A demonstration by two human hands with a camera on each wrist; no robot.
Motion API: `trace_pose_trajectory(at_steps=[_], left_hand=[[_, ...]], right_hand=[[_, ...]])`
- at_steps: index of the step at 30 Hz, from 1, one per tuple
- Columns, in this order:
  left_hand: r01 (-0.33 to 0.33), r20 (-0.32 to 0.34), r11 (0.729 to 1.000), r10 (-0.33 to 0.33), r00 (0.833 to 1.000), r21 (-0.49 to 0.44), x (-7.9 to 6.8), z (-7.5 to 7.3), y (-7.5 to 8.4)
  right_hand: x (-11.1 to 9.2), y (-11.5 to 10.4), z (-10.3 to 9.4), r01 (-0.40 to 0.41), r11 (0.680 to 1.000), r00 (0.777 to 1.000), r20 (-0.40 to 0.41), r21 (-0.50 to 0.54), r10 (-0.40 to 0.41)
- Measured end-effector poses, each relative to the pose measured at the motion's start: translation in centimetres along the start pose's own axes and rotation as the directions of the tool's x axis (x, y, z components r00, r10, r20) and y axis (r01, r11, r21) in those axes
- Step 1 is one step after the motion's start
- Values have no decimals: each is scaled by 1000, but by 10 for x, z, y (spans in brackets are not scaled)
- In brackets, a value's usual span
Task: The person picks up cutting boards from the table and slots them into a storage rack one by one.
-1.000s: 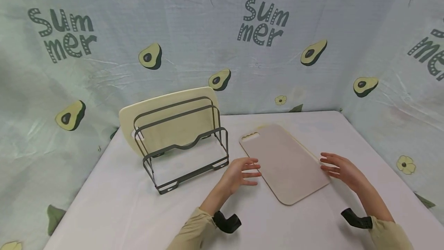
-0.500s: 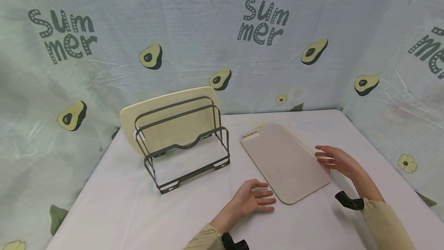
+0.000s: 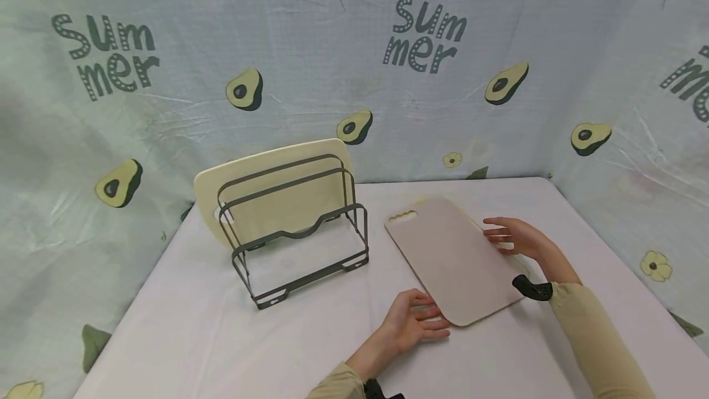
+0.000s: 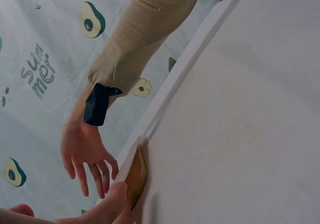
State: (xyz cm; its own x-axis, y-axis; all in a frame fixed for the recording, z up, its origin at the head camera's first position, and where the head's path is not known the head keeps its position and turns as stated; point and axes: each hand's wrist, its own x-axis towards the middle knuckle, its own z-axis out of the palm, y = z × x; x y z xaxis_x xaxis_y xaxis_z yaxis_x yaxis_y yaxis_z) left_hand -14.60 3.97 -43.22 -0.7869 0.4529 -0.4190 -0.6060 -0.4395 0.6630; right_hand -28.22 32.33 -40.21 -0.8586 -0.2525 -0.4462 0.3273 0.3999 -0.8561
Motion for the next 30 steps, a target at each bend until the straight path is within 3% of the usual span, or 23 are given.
trace_pose_trajectory(at_steps=[4,12,18,25,30], left_hand=[[-61,-19,998,62,998,33,-3,0,3],[-190,-17,980,191,981,67,-5,-11,13],[-146,-35,978,153,988,151,-11,-30,24],[-159,11,937,164,986,310,-23,-46,34],[-127,44,922,119,992,367,-31,-54,40]], right_hand=[[-6,-1,5,-33,999,999,19,5,33],[-25,-2,25,-8,1000,999,52,19,7],[-32,6,36,-14,996,998,57,88,9],[-39,17,39,3,988,996,86,156,-17],[-39,19,41,-1,988,998,55,157,-7]])
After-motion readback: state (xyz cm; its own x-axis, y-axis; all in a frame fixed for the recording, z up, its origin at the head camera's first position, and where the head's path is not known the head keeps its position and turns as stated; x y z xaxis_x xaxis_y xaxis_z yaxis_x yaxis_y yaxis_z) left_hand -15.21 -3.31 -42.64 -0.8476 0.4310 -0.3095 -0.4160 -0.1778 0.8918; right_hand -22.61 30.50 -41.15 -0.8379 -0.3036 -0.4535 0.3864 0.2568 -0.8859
